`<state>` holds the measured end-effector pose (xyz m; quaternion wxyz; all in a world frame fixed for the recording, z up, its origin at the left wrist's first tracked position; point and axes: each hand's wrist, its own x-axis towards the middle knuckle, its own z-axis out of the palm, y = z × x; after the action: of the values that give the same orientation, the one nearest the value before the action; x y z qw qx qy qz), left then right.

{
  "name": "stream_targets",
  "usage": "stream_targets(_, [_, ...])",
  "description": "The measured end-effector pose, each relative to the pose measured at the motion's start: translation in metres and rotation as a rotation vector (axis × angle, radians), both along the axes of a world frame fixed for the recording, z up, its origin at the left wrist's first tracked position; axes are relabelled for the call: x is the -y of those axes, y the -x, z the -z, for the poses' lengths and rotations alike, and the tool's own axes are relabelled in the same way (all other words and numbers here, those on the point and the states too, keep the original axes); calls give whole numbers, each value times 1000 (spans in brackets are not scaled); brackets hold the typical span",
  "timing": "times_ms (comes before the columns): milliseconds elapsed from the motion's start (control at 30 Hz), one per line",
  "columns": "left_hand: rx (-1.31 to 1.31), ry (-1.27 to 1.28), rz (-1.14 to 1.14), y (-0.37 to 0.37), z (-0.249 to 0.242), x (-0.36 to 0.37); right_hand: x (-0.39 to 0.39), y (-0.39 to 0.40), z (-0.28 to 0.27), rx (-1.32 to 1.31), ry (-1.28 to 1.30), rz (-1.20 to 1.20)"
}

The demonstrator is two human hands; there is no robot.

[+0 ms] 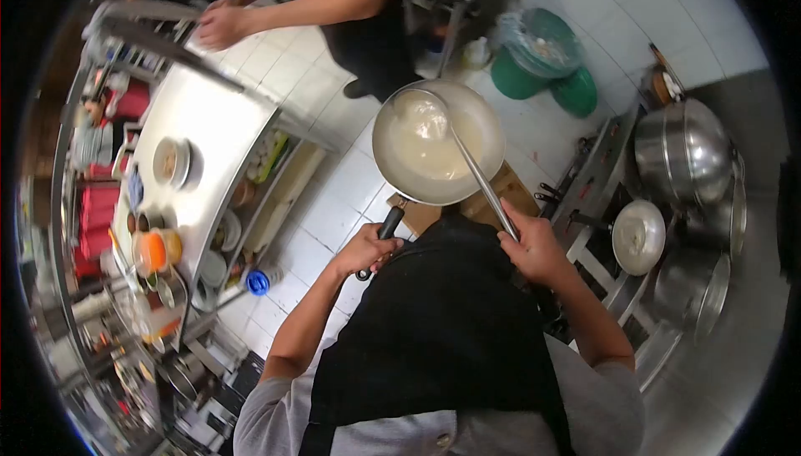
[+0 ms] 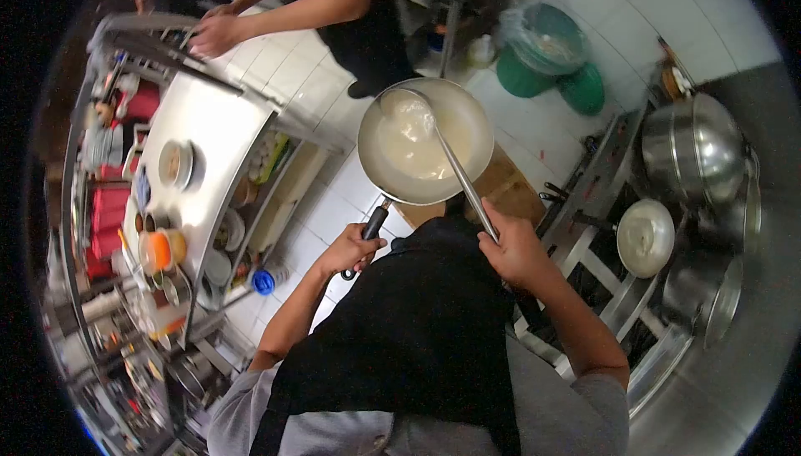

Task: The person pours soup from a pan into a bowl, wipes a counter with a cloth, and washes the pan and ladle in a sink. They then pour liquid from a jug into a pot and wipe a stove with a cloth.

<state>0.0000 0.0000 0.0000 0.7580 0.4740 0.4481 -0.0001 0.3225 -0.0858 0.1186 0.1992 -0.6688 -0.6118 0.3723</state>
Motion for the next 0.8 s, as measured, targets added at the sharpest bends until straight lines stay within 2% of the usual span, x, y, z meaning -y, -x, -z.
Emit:
stream_targets(67, [65, 22, -1, -2, 5, -16, 5, 6, -4, -207, 192, 168])
stream_targets(167, [43, 8, 77, -55, -10, -49, 1, -38, 8, -395, 141, 311])
stream_targets(300, [104, 42, 117, -113, -14, -85, -21, -74, 2, -432, 152, 441])
stream_targets(367, [62, 16, 138, -137, -24, -105, -34, -101, -5, -673, 244, 440])
stream_targets(500, [109, 8, 129, -170, -32, -151, -63, -137, -11, -703, 208, 445])
stream_targets(567, [118, 16, 107, -181, -35, -175, -79, -146, -4, -503, 18, 445])
stream_targets(633, [123, 19, 46, -196, -45, -202, -103, -157, -10, -454, -56, 431])
stream_targets(733, [152, 11, 9, -209, -53, -251, -146, -175, -15, -632, -150, 584])
stream_targets(800, [101, -51, -17, -218, -63, -288, -176, -190, -21, -656, -173, 593])
